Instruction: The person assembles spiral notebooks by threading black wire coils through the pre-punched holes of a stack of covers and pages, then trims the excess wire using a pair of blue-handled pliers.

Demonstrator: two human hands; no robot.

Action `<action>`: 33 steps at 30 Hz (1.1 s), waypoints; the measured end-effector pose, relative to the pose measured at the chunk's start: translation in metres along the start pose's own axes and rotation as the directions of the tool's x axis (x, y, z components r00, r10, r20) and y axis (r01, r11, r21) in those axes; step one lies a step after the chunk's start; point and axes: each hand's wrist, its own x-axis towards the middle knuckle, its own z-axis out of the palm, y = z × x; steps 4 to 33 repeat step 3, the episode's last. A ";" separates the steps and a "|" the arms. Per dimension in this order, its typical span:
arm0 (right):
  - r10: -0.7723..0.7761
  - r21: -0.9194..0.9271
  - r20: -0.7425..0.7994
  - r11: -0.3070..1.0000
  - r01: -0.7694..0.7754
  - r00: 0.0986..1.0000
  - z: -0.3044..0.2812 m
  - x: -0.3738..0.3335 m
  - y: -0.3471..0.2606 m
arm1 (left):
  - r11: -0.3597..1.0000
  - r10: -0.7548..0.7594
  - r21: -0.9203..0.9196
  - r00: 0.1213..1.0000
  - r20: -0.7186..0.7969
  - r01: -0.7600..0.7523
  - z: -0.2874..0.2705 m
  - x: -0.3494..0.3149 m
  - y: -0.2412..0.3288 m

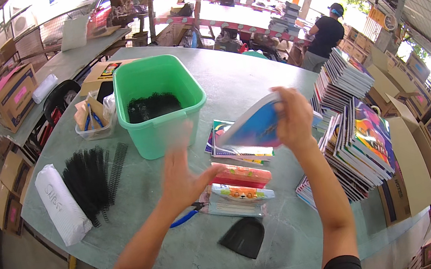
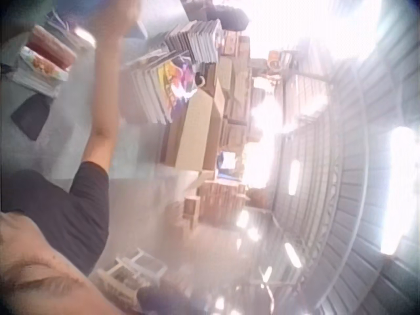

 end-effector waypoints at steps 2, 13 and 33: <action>-0.113 0.042 0.146 0.993 0.108 0.983 -0.012 0.017 -0.042 | 0.948 -0.116 -0.260 0.961 0.251 0.183 0.003 0.026 0.019; -0.031 0.033 0.255 0.999 0.023 0.967 -0.017 0.022 -0.064 | 0.752 -0.244 -0.338 0.715 0.655 0.566 0.002 0.031 0.007; -0.031 0.033 0.255 0.999 0.023 0.967 -0.017 0.022 -0.064 | 0.752 -0.244 -0.338 0.715 0.655 0.566 0.002 0.031 0.007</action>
